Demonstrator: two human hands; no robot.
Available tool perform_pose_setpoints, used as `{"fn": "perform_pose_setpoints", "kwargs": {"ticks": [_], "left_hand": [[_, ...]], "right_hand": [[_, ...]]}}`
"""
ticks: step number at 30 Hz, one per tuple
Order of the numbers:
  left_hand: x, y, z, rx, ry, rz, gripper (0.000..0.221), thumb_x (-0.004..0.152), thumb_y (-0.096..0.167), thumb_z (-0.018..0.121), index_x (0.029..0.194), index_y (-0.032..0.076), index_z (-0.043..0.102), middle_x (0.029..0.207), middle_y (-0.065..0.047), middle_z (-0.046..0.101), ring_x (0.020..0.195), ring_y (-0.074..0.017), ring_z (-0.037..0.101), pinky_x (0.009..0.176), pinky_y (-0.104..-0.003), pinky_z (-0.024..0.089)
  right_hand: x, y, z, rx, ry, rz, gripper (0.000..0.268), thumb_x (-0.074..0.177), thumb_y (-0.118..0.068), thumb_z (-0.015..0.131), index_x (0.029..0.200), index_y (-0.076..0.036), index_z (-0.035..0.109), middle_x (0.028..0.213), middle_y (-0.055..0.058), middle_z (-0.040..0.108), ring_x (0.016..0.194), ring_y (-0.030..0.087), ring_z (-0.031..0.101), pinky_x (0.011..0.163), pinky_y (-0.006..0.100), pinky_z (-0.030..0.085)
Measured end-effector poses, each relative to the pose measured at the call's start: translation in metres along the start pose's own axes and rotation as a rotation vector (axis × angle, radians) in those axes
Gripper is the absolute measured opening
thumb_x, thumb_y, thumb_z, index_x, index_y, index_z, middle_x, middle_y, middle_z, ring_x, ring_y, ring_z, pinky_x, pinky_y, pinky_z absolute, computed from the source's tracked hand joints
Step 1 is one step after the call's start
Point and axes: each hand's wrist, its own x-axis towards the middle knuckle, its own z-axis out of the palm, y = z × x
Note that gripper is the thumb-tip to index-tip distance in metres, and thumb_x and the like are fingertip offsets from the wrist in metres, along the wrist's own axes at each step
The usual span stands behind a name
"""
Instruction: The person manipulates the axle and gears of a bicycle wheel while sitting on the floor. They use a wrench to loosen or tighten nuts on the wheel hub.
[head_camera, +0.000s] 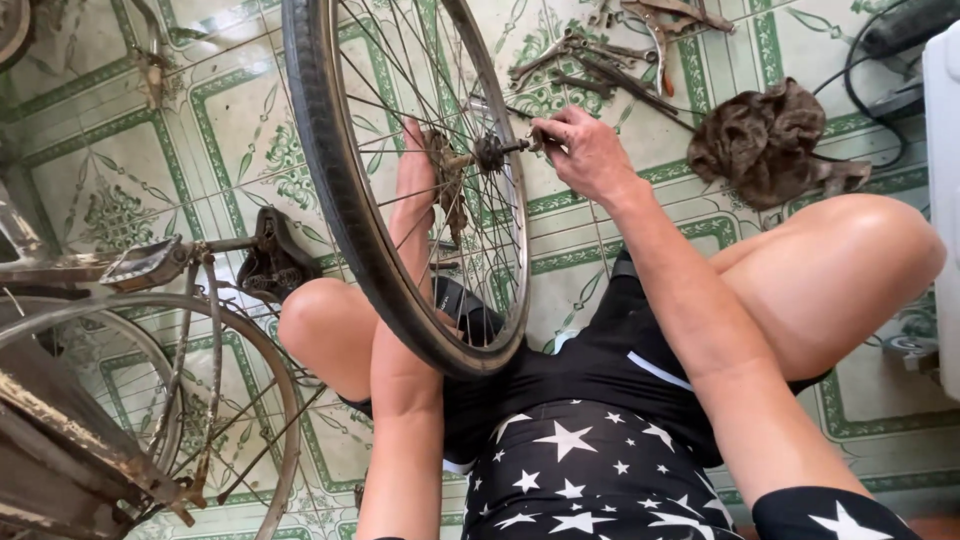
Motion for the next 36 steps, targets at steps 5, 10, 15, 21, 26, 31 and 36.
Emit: {"fn": "perform_pose_setpoints", "kwargs": {"ticks": [5, 10, 15, 21, 26, 31, 36], "left_hand": [[-0.005, 0.007, 0.001, 0.001, -0.020, 0.012, 0.093, 0.100, 0.072, 0.027, 0.147, -0.006, 0.048, 0.134, -0.022, 0.058, 0.114, -0.0268, 0.054, 0.098, -0.039, 0.046], [-0.008, 0.003, -0.002, 0.003, -0.021, 0.010, 0.090, 0.102, 0.069, 0.027, 0.149, -0.005, 0.045, 0.139, -0.022, 0.054, 0.119, -0.0265, 0.051, 0.102, -0.038, 0.043], [-0.004, 0.004, -0.002, 0.016, -0.029, 0.027, 0.087, 0.103, 0.066, 0.026, 0.151, -0.004, 0.042, 0.144, -0.021, 0.050, 0.125, -0.0263, 0.048, 0.105, -0.038, 0.041], [0.000, 0.000, -0.006, 0.028, -0.034, 0.044, 0.083, 0.105, 0.063, 0.025, 0.154, -0.003, 0.037, 0.150, -0.020, 0.045, 0.131, -0.0260, 0.045, 0.109, -0.037, 0.037], [0.005, -0.007, -0.005, 0.041, -0.043, 0.078, 0.081, 0.107, 0.060, 0.024, 0.156, -0.002, 0.034, 0.155, -0.020, 0.041, 0.136, -0.0257, 0.042, 0.113, -0.036, 0.034], [0.014, -0.021, -0.002, 0.058, -0.057, 0.164, 0.078, 0.108, 0.058, 0.023, 0.158, -0.001, 0.030, 0.159, -0.019, 0.037, 0.141, -0.0254, 0.039, 0.116, -0.036, 0.032], [0.021, -0.022, 0.005, 0.065, -0.029, 0.320, 0.075, 0.110, 0.055, 0.023, 0.161, 0.000, 0.027, 0.164, -0.018, 0.033, 0.147, -0.0252, 0.036, 0.120, -0.035, 0.029]], "right_hand": [[0.006, -0.005, 0.004, 0.009, 0.063, -0.068, 0.029, 0.094, -0.006, 0.072, 0.123, -0.010, 0.076, 0.118, 0.013, 0.070, 0.096, 0.032, 0.072, 0.084, 0.038, 0.059], [0.008, -0.003, 0.009, -0.046, 0.121, -0.175, 0.028, 0.094, -0.001, 0.071, 0.121, -0.009, 0.077, 0.121, 0.013, 0.071, 0.105, 0.031, 0.071, 0.093, 0.037, 0.059], [0.007, -0.006, 0.009, -0.031, 0.137, -0.188, 0.030, 0.093, 0.000, 0.071, 0.121, -0.008, 0.076, 0.122, 0.015, 0.070, 0.108, 0.032, 0.070, 0.095, 0.038, 0.059], [0.008, -0.008, 0.009, -0.045, 0.155, -0.221, 0.030, 0.094, 0.001, 0.071, 0.122, -0.007, 0.076, 0.124, 0.017, 0.069, 0.110, 0.034, 0.069, 0.096, 0.039, 0.058], [0.009, -0.009, 0.010, -0.042, 0.179, -0.256, 0.031, 0.092, 0.002, 0.069, 0.121, -0.009, 0.076, 0.127, 0.016, 0.069, 0.114, 0.034, 0.068, 0.099, 0.039, 0.057], [0.012, -0.007, -0.003, -0.025, -0.117, -0.114, 0.023, 0.094, -0.011, 0.071, 0.116, -0.010, 0.076, 0.115, 0.014, 0.074, 0.097, 0.034, 0.070, 0.084, 0.040, 0.057], [0.014, -0.013, -0.011, 0.033, -0.447, 0.276, 0.031, 0.091, -0.021, 0.071, 0.119, -0.010, 0.074, 0.098, 0.015, 0.076, 0.085, 0.029, 0.073, 0.082, 0.037, 0.056]]}}
